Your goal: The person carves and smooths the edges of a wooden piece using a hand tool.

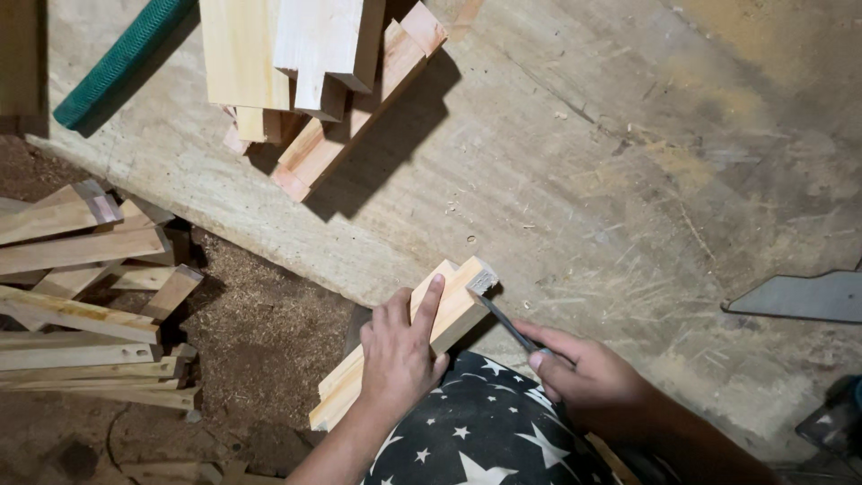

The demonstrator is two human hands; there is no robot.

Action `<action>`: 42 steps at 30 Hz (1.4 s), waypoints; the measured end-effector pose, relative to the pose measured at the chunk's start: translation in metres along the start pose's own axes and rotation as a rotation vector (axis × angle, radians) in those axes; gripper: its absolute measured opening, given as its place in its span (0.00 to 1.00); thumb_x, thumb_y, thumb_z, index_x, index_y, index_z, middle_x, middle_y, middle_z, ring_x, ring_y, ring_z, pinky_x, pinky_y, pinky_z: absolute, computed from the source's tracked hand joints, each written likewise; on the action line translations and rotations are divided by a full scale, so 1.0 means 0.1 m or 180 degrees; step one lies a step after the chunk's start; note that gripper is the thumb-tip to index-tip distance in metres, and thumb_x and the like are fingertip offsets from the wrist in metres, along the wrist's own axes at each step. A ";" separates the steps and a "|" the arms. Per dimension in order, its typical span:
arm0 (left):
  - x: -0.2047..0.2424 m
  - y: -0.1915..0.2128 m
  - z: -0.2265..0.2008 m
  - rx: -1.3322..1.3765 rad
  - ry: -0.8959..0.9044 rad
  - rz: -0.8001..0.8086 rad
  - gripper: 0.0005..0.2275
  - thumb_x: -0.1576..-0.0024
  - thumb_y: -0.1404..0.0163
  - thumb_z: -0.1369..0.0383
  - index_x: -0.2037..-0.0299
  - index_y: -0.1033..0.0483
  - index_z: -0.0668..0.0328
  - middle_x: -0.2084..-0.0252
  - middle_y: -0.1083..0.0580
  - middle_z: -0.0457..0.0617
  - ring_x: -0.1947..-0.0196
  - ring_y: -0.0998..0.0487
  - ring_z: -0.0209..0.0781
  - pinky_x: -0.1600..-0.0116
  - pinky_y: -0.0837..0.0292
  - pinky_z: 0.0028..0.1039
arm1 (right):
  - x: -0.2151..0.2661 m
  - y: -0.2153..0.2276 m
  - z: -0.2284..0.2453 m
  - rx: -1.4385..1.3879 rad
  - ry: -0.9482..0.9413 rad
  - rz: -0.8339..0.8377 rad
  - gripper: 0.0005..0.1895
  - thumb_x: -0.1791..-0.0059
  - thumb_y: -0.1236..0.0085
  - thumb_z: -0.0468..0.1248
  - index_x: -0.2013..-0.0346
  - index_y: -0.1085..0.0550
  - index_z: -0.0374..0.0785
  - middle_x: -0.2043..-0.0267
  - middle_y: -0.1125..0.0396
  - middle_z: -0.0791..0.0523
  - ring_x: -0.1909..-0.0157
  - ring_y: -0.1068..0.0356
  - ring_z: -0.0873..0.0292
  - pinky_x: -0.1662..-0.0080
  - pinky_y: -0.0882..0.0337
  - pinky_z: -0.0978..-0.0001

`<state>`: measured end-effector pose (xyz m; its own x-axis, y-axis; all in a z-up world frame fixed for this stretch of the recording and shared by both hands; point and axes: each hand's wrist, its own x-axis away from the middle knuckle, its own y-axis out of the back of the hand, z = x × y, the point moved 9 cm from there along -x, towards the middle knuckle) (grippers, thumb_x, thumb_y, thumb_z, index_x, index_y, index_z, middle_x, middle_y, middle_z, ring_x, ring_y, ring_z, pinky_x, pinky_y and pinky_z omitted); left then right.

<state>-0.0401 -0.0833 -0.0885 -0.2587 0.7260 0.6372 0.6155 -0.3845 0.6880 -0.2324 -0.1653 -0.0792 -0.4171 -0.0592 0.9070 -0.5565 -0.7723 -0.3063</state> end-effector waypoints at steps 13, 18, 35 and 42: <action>-0.03 -0.09 -0.02 -0.0050 -0.0347 -0.0127 0.53 0.62 0.31 0.65 0.27 0.56 0.50 0.38 0.41 0.69 0.45 0.37 0.66 0.49 0.41 0.55 | -0.10 -0.01 0.18 -0.0322 -0.0057 0.0130 0.24 0.45 0.54 0.36 0.35 0.27 0.36 0.69 0.24 0.66 0.68 0.27 0.72 0.64 0.25 0.77; 0.01 -0.08 -0.06 -0.0056 -0.0398 -0.0309 0.52 0.61 0.32 0.65 0.26 0.55 0.49 0.40 0.40 0.69 0.44 0.37 0.65 0.49 0.40 0.54 | -0.06 0.00 0.01 -0.0031 -0.0506 -0.0624 0.25 0.48 0.48 0.39 0.35 0.28 0.46 0.83 0.42 0.61 0.85 0.45 0.65 0.80 0.43 0.71; 0.06 -0.03 -0.07 -0.0130 -0.0149 -0.0275 0.54 0.62 0.31 0.64 0.24 0.54 0.44 0.35 0.41 0.68 0.44 0.37 0.65 0.46 0.40 0.53 | -0.05 0.06 0.12 0.0337 -0.0104 -0.0239 0.25 0.45 0.50 0.42 0.32 0.32 0.49 0.86 0.41 0.60 0.90 0.43 0.65 0.83 0.41 0.72; 0.07 -0.01 -0.10 -0.0090 -0.0271 -0.0396 0.50 0.59 0.32 0.65 0.26 0.54 0.47 0.38 0.40 0.67 0.44 0.36 0.64 0.46 0.40 0.53 | -0.09 0.02 0.14 0.0144 -0.0198 -0.0201 0.26 0.46 0.50 0.41 0.31 0.33 0.50 0.86 0.39 0.59 0.90 0.42 0.64 0.84 0.40 0.70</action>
<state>-0.0496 -0.0834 -0.0815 -0.2670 0.8143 0.5154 0.5611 -0.3035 0.7701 -0.2200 -0.1750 -0.0837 -0.3360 -0.0476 0.9406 -0.5468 -0.8033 -0.2360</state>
